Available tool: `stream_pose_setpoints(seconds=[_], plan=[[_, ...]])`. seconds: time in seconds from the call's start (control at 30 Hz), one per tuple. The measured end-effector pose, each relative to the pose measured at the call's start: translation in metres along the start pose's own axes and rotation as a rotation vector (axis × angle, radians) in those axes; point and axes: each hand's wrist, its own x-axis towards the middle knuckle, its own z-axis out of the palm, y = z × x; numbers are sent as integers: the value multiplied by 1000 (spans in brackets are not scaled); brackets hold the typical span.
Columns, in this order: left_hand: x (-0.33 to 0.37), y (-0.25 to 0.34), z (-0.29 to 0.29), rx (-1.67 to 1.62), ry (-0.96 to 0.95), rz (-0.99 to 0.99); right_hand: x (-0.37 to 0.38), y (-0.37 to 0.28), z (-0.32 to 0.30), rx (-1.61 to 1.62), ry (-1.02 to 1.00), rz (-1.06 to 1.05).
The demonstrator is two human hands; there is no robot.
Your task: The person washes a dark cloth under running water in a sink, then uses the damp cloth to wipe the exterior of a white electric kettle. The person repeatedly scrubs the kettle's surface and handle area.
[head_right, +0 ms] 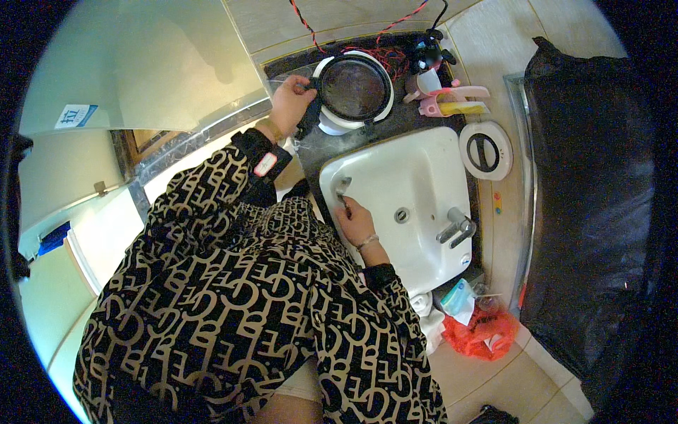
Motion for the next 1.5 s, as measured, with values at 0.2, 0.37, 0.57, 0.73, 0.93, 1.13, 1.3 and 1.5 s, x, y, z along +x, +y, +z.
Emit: stream_pose_setpoints(seconds=[0.2, 0.37, 0.57, 0.73, 0.93, 1.13, 1.3, 1.5], plan=[[-58, -9, 29, -119, 24, -37, 5, -1, 4, -14, -31, -8], [-49, -15, 33, -196, 70, -124, 10, -13, -2, -19, -11, -68], [25, -6, -13, 23, 150, 13, 0, 4, -1, -5, 3, -17], [20, -12, -4, -96, 52, -31, -3, 0, -5, -35, -17, 55], [-27, -28, 23, -203, 12, -164, 2, 7, 3, -14, 3, -1], [5, -14, 2, -173, 137, -153, 6, -4, -4, -4, 18, -47], [-9, -9, 13, -171, 110, -198, 0, 1, -3, 6, -9, 15], [-48, -37, 45, -286, -15, -229, 8, 16, 7, 24, -3, -22]])
